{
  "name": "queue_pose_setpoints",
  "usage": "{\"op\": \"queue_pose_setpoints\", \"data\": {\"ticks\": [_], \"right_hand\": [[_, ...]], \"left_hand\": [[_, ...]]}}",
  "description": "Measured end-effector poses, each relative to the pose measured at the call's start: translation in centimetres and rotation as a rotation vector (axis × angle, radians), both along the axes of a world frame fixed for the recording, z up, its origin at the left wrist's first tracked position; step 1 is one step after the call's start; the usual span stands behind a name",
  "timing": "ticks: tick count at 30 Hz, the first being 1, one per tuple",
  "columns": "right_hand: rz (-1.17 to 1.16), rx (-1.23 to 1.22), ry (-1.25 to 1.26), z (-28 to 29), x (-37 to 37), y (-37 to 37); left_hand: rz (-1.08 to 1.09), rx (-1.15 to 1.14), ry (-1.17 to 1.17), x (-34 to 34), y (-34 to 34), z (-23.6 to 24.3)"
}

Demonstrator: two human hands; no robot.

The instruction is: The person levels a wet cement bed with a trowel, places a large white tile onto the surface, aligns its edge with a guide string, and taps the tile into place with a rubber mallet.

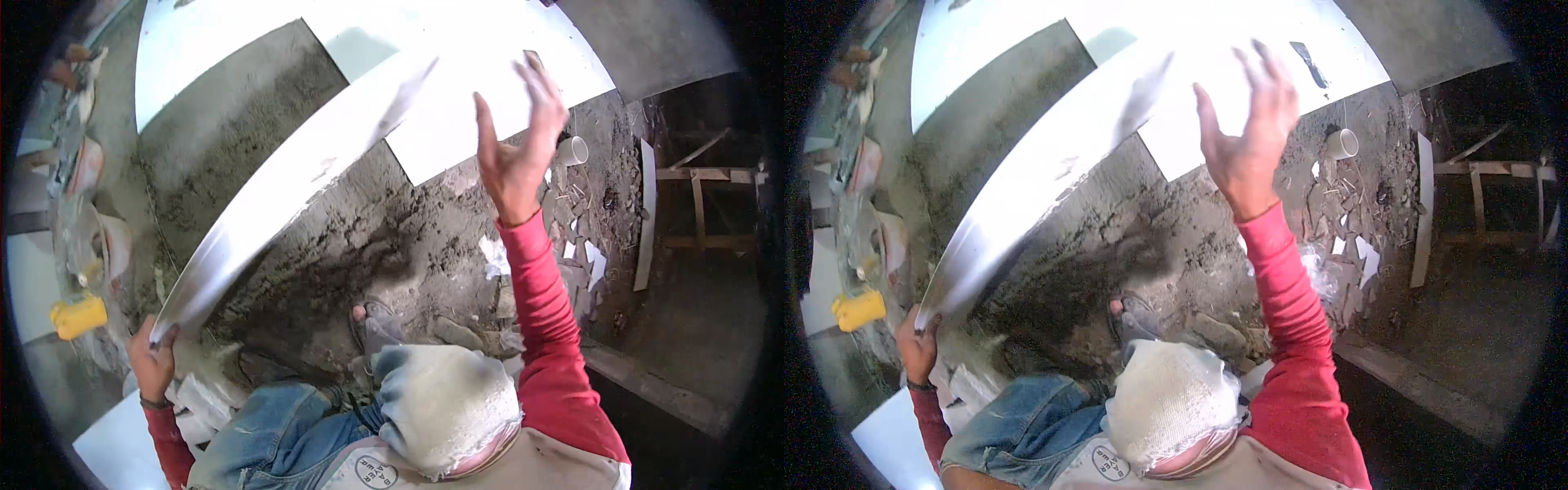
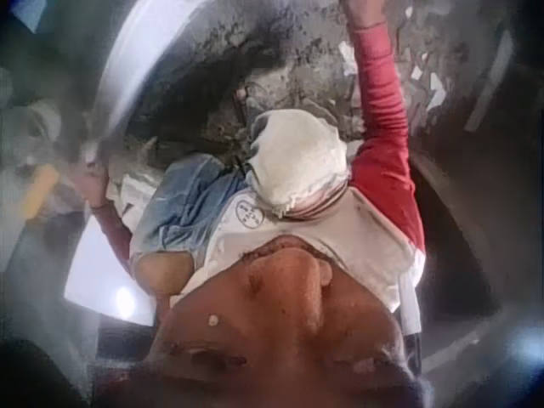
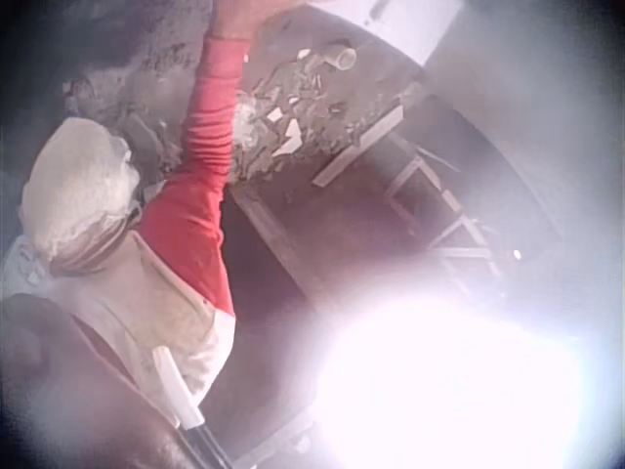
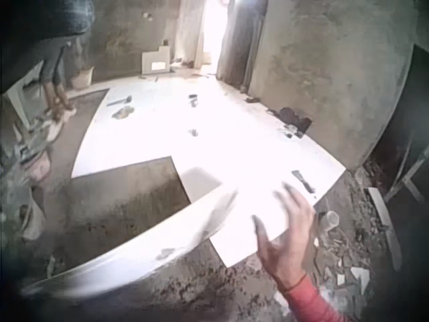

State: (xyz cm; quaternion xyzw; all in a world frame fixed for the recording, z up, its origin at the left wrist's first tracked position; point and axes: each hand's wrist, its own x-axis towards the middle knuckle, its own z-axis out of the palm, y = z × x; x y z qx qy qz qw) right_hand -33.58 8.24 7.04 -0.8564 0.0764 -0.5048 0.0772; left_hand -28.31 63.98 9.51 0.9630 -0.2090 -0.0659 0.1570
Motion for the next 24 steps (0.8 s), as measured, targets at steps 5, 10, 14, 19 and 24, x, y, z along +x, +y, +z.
{"op": "queue_pose_setpoints", "data": {"ticks": [5, 10, 14, 19, 24], "right_hand": [[0.092, 1.131, 0.304, -2.3, 4.5, 0.9], [0.671, 1.767, -0.086, -5.3, 9.1, -7.9], [0.667, 1.969, -0.054, 5.3, 14.2, -0.8], [1.164, 0.918, 0.203, 13.7, 20.8, 11.8], [1.393, 0.859, 0.173, 15.6, 31.3, 28.6]], "left_hand": [[0.232, -0.201, 0.124, 0.1, 4.0, -0.4], [-0.125, -0.245, -0.078, 1.9, -0.4, -0.8], [-0.014, -0.444, 0.048, 0.4, -0.6, 0.6], [-0.004, -0.578, -0.294, -0.2, -3.8, 3.9], [0.578, -0.654, -0.277, -3.5, 3.7, 9.4]]}}
